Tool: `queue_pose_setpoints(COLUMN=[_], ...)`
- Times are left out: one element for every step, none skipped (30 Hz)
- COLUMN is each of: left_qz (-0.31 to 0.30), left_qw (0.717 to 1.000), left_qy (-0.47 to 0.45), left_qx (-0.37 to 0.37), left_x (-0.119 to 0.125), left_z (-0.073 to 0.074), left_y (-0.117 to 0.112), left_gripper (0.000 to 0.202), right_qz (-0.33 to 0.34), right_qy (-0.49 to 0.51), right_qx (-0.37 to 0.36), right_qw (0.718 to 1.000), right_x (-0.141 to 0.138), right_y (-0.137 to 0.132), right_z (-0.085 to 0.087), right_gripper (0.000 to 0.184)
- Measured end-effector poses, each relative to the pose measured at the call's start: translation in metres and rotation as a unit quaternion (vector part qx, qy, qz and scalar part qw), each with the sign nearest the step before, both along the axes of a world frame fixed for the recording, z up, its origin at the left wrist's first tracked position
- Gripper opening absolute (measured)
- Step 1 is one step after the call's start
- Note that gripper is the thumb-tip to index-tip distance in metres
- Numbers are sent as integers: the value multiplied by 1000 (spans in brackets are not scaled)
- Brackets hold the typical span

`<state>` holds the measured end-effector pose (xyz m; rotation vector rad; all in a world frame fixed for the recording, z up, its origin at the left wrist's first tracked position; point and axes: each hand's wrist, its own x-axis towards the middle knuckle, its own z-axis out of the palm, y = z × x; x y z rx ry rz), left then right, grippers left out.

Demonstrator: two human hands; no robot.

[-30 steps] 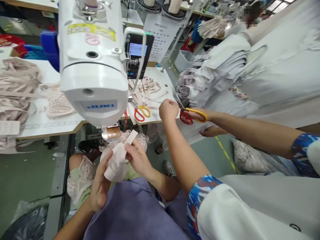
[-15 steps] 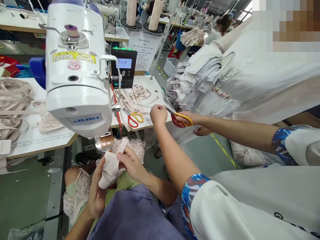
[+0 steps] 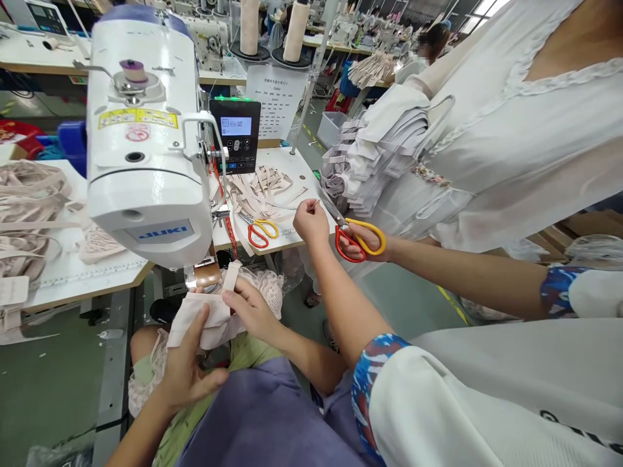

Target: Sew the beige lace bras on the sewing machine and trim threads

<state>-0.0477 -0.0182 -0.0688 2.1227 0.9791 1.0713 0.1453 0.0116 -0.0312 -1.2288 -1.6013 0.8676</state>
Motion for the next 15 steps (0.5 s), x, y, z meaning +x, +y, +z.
queue_pose_setpoints(left_qz=[3,5,6,6,6,7,9,13,19,24,29,33,37,40,47], left_qw=[1000,1000,999,999,998,997,996,995,995,994,994,993,993,991,989], left_qy=[8,14,18,22,28,38,51,63,76,87,96,105,114,125,136], left_qx=[7,18,31,46,59,68,72,71,64,55,43,29,12,-9,-31], left_x=[0,-1,-1,-1,-2,-2,-3,-3,-3,-4,-4,-4,-4,-4,-4], left_z=[2,3,4,5,5,6,6,6,6,6,6,5,5,5,5], left_y=[1,2,3,4,6,7,9,10,11,11,11,11,11,12,12], left_gripper=[96,95,95,95,95,96,96,96,96,96,95,93,91,89,87], right_qz=[1,3,8,12,15,15,10,1,-13,-27,-39,-48,-54,-54,-61], right_qy=[-4,-5,-2,3,8,11,10,3,-9,-23,-34,-41,-44,-39,-43], right_qx=[-6,-10,-10,-9,-4,7,20,35,50,63,73,80,82,81,81], right_qw=[1000,1000,1000,1000,1000,1000,1000,999,999,997,996,995,994,994,994], right_x=[0,0,0,1,2,3,4,5,5,4,2,-1,-5,-8,-9], right_y=[1,3,4,6,8,11,13,16,19,21,24,26,29,32,36], right_z=[1,2,3,4,5,6,6,6,5,4,1,-1,-4,-6,-7], right_gripper=[20,19,19,19,18,18,18,20,23,26,27,26,23,20,19])
